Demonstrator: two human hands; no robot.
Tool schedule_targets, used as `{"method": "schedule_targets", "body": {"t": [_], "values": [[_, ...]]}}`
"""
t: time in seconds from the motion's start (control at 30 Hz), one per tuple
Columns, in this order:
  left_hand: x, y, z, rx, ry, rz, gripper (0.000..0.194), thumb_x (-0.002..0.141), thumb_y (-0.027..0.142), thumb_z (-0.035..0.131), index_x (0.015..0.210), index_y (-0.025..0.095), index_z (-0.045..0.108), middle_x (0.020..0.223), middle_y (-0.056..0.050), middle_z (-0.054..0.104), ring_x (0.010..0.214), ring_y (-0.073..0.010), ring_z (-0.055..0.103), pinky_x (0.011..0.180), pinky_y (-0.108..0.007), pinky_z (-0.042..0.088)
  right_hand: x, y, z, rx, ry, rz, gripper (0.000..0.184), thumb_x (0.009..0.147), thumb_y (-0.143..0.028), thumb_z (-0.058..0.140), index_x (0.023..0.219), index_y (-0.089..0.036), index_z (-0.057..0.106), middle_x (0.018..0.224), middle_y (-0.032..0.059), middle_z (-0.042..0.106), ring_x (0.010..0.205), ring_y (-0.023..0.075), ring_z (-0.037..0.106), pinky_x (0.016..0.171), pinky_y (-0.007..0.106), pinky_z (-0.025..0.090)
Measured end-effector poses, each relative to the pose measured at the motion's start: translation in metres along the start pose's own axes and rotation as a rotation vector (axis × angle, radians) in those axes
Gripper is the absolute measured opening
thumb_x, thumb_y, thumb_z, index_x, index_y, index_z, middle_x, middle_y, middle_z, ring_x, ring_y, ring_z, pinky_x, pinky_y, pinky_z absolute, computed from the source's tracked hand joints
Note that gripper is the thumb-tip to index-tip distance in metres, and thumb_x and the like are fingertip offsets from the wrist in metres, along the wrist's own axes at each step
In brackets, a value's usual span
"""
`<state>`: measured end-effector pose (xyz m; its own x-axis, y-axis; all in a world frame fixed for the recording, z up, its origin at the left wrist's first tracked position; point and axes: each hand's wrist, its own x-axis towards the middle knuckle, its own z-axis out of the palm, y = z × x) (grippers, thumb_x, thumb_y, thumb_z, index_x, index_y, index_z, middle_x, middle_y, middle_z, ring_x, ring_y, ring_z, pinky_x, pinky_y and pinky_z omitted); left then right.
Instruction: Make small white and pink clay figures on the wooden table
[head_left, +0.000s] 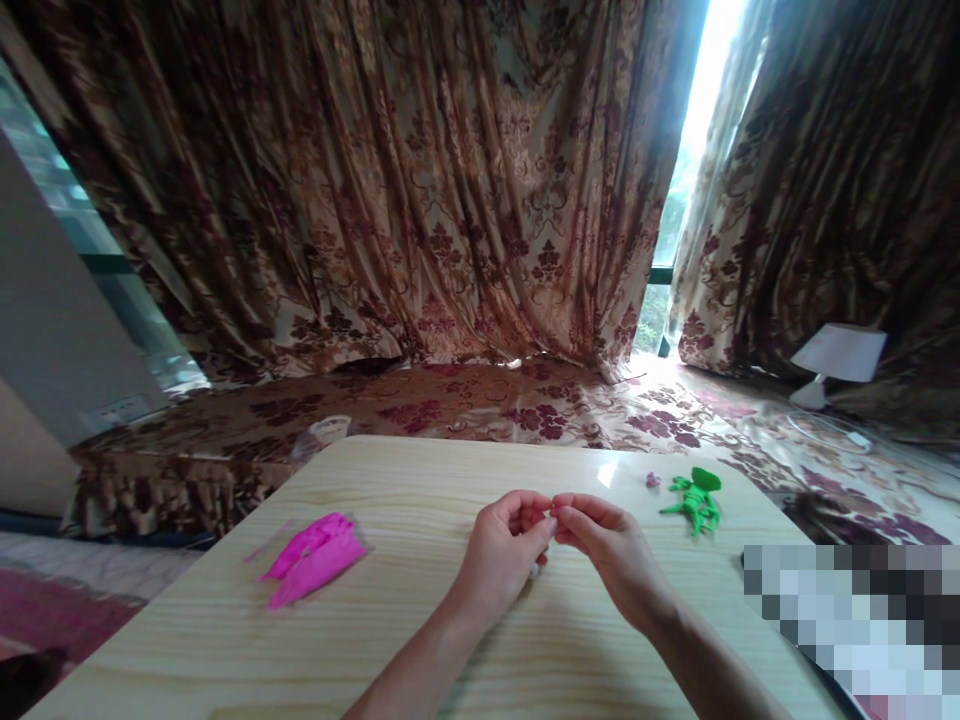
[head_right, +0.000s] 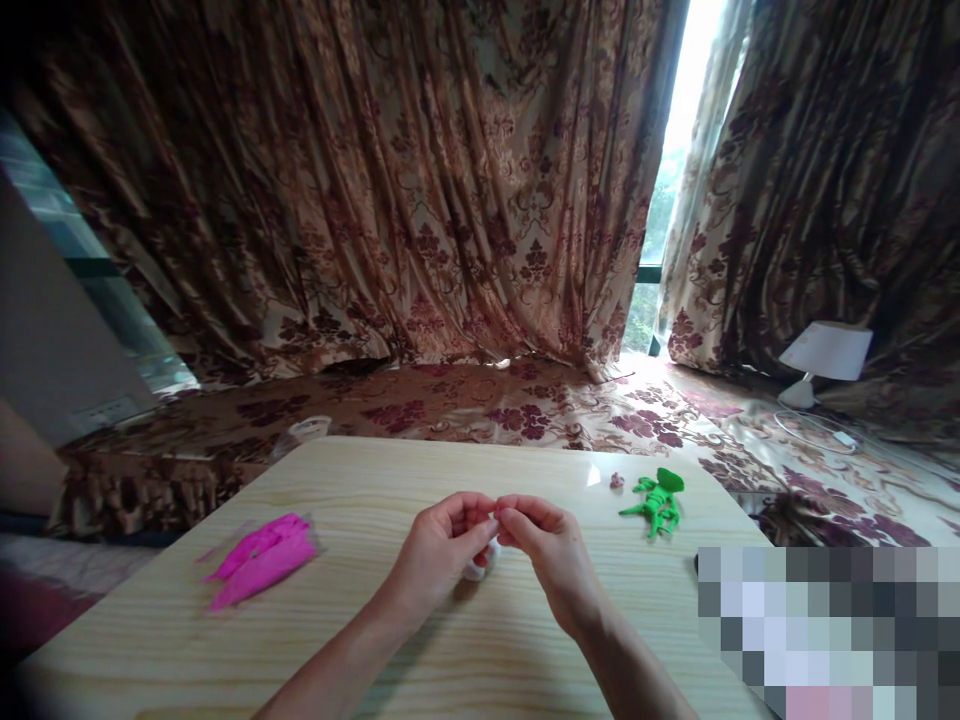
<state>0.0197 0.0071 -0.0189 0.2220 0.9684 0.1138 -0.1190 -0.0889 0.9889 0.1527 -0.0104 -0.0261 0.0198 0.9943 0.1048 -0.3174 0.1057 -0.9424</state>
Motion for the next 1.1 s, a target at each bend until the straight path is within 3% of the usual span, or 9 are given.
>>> {"method": "schedule_targets", "body": {"t": [0.37,0.57,0.73,0.93,1.1], "values": [[0.0001,0.0011,-0.0033,0.049,0.042,-0.017,0.023,0.069,0.038,0.064,0.074,0.015,0.059,0.052,0.000,0.055,0.043,-0.0105,0.051,0.039,-0.020,0.036,-0.0012,0.0007,-0.0020,0.014,-0.005,0.037,0.027,0.071,-0.031,0.068,0.091,-0.013,0.069,0.079,0.0067,0.069,0.076,0.0175,0.062,0.081,0.036,0.048],[-0.0024,0.0025,-0.0026,0.188,0.040,0.105,0.020,0.073,0.032,0.060,0.085,0.016,0.062,0.066,-0.003,0.059,0.054,-0.0108,0.054,0.049,-0.021,0.041,-0.0010,-0.0020,0.0009,-0.016,-0.011,0.008,0.022,0.067,-0.030,0.072,0.084,-0.016,0.068,0.078,0.0027,0.068,0.069,0.0138,0.061,0.071,0.030,0.050],[-0.0033,0.0034,-0.0037,0.368,0.016,0.226,0.015,0.077,0.028,0.056,0.081,0.016,0.063,0.076,-0.004,0.060,0.066,-0.0121,0.054,0.060,-0.022,0.042,0.0001,-0.0039,-0.0008,-0.093,0.032,-0.012,0.022,0.066,-0.032,0.072,0.079,-0.014,0.069,0.072,0.0031,0.067,0.068,0.0137,0.059,0.072,0.030,0.049],[-0.0019,-0.0001,-0.0032,0.367,0.026,0.143,0.016,0.078,0.029,0.054,0.082,0.015,0.060,0.069,-0.003,0.059,0.061,-0.0116,0.053,0.057,-0.023,0.041,0.0019,-0.0013,-0.0034,-0.055,0.035,0.010,0.025,0.073,-0.032,0.066,0.089,-0.013,0.070,0.075,0.0053,0.067,0.070,0.0150,0.059,0.075,0.033,0.049],[-0.0012,-0.0020,-0.0038,0.313,0.021,0.143,0.015,0.076,0.028,0.056,0.083,0.015,0.061,0.066,-0.002,0.058,0.057,-0.0106,0.051,0.054,-0.021,0.040,0.0020,0.0007,-0.0056,0.031,-0.001,0.020,0.019,0.076,-0.021,0.060,0.090,-0.013,0.069,0.080,0.0066,0.068,0.075,0.0166,0.060,0.082,0.037,0.047]]}}
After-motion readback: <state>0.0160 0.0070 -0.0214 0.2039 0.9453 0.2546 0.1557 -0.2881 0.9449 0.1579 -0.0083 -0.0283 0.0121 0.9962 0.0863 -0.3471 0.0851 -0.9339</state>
